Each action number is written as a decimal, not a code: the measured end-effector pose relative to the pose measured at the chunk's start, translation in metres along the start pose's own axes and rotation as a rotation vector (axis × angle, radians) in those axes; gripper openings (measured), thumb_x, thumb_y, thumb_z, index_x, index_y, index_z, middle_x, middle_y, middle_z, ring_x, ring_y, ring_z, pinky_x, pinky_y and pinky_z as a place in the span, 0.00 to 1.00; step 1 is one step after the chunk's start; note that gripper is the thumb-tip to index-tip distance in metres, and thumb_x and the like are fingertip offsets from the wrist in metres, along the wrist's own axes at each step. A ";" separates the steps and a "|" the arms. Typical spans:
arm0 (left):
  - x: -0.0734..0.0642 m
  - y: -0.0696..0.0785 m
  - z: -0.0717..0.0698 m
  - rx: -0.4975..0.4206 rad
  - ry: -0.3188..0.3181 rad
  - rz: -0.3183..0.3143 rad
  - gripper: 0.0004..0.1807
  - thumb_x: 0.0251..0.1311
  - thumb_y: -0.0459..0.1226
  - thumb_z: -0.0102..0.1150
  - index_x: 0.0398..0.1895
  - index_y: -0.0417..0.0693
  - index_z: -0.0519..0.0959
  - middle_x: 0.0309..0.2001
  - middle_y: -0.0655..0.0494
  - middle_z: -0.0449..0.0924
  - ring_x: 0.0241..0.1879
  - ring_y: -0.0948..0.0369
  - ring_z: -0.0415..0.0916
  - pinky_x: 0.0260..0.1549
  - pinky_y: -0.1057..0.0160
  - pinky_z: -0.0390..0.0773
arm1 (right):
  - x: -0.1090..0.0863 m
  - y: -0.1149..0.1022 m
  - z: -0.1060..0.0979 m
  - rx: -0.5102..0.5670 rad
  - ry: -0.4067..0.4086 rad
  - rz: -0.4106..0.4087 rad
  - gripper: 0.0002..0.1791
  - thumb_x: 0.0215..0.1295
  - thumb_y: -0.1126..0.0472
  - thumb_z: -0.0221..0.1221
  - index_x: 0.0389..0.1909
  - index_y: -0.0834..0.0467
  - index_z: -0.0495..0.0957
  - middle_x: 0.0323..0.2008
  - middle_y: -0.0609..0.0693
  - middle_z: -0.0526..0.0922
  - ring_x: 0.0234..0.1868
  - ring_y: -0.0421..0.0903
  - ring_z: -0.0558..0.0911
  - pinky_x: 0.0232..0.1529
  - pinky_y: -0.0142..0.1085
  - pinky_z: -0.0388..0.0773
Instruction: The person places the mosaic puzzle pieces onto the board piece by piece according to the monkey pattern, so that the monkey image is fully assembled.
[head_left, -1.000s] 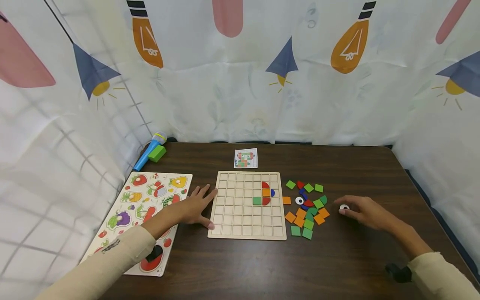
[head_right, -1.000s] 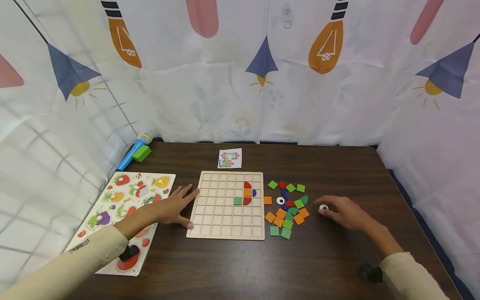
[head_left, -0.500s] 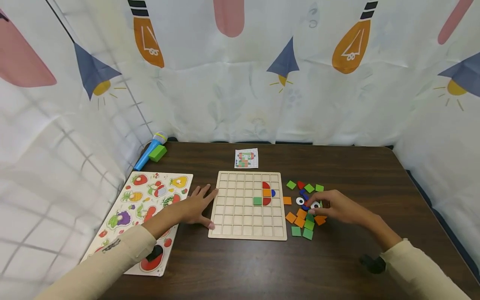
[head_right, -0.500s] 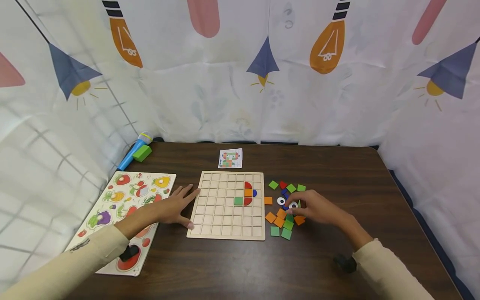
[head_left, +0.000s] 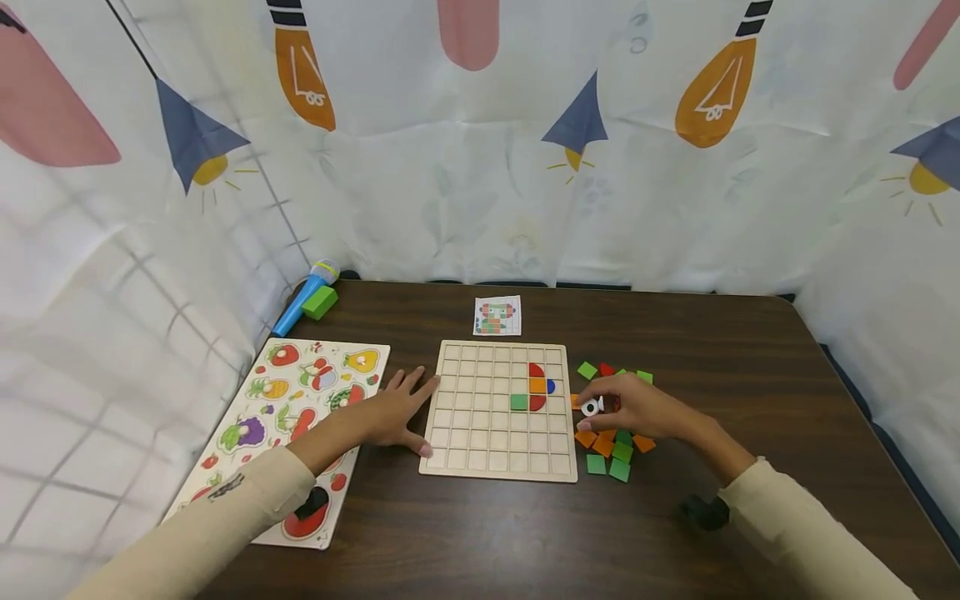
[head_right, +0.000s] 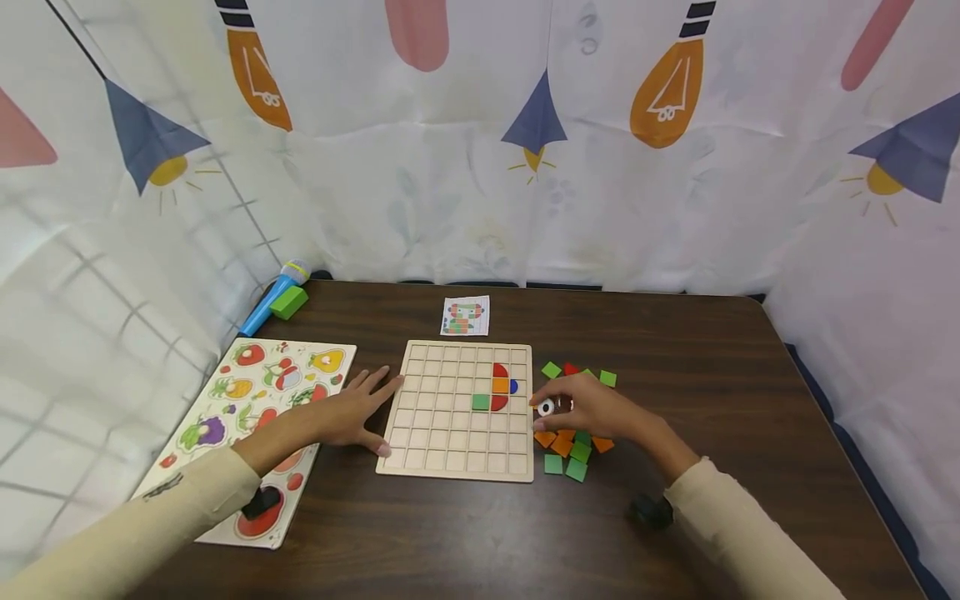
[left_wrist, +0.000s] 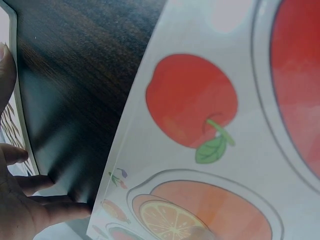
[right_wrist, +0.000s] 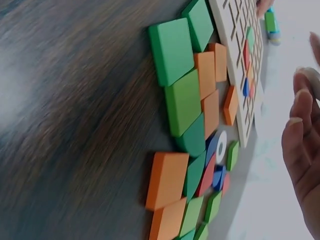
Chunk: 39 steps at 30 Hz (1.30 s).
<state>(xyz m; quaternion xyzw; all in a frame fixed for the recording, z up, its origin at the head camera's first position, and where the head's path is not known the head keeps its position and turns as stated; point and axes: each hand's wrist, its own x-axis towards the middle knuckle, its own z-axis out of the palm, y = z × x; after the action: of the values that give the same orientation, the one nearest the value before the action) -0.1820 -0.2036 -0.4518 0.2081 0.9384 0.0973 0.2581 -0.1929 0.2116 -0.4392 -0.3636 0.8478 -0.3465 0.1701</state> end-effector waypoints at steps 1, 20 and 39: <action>0.000 0.000 0.000 -0.001 0.000 0.001 0.63 0.51 0.62 0.70 0.82 0.47 0.45 0.80 0.34 0.38 0.76 0.28 0.37 0.66 0.30 0.59 | 0.001 0.000 0.000 0.019 -0.007 -0.011 0.22 0.69 0.51 0.63 0.57 0.60 0.82 0.35 0.46 0.84 0.27 0.35 0.75 0.28 0.30 0.75; 0.000 0.002 -0.001 0.003 0.012 0.005 0.62 0.51 0.62 0.70 0.81 0.46 0.47 0.79 0.33 0.40 0.76 0.27 0.39 0.64 0.27 0.59 | 0.026 -0.010 0.011 0.146 -0.090 -0.016 0.20 0.71 0.57 0.61 0.61 0.58 0.78 0.27 0.47 0.74 0.21 0.38 0.69 0.25 0.30 0.71; 0.001 -0.001 0.000 0.008 0.014 0.006 0.63 0.51 0.62 0.69 0.81 0.47 0.46 0.80 0.33 0.39 0.76 0.28 0.38 0.65 0.29 0.59 | 0.058 -0.003 0.023 0.171 -0.035 -0.023 0.17 0.71 0.58 0.62 0.56 0.59 0.82 0.32 0.51 0.83 0.22 0.40 0.73 0.24 0.30 0.71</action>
<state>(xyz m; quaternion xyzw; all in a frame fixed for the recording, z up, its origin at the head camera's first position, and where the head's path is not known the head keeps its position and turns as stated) -0.1833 -0.2038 -0.4530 0.2114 0.9399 0.0960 0.2503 -0.2183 0.1569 -0.4558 -0.3635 0.8078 -0.4131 0.2112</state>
